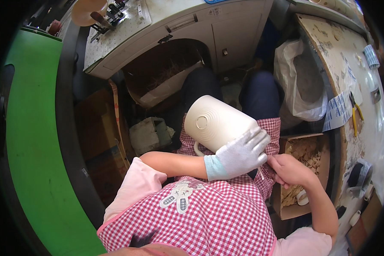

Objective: The person repeatedly handles a white ceramic pitcher, using a small tool to smooth the interior rim and a sanding pad to finish the exterior. They place the pitcher on a machine, retrieve it, and continue smoothing and sanding.

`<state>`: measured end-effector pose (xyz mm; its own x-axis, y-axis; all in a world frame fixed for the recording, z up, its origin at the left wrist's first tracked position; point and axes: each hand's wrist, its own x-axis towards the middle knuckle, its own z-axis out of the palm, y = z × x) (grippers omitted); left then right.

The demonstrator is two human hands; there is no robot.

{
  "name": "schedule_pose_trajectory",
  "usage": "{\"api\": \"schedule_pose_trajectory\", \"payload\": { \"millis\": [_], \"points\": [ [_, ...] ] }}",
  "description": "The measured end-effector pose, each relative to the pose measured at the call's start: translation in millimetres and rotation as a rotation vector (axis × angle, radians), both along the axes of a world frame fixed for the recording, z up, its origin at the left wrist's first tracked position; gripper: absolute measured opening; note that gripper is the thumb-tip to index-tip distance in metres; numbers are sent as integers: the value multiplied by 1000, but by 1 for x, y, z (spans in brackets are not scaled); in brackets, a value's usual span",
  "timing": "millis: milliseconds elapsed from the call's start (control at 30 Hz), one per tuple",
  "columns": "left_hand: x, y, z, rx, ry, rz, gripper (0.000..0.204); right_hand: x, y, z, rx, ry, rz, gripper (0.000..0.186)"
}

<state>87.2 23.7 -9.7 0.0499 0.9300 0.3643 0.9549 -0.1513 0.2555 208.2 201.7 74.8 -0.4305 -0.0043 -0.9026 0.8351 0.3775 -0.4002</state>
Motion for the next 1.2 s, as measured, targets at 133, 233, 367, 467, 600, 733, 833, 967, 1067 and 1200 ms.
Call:
{"api": "schedule_pose_trajectory", "payload": {
  "millis": [133, 233, 367, 467, 600, 733, 833, 967, 1067, 1200],
  "points": [
    [20, -2, -10, -30, 36, -24, 30, 15, -6, -45, -460, -207, -263, 44],
    [21, -7, -7, -55, 10, 32, 32, 21, -11, -68, -721, -247, -451, 43],
    [-9, -23, 18, 108, 55, 171, 26, -5, -19, -59, -1207, -310, -647, 50],
    [-45, -36, 49, 185, -139, 303, 50, -35, -31, -23, -1261, -100, -594, 52],
    [-107, -52, 83, 463, -44, 536, 72, -58, -17, 36, -703, 273, -451, 49],
    [-172, -80, 87, 732, 70, 691, 63, -46, 17, 42, -420, 622, -756, 47],
    [-194, -97, 81, 786, -66, 785, 58, -20, 76, 5, 30, 872, -949, 47],
    [-202, -100, 75, 835, 23, 771, 28, 43, 224, -52, 1335, 906, -690, 41],
    [-216, -98, 76, 753, 208, 879, 25, 99, 297, -81, 1704, 385, -547, 38],
    [-227, -100, 68, 710, 123, 875, 27, 103, 305, -86, 1775, 154, -367, 36]
  ]
}}
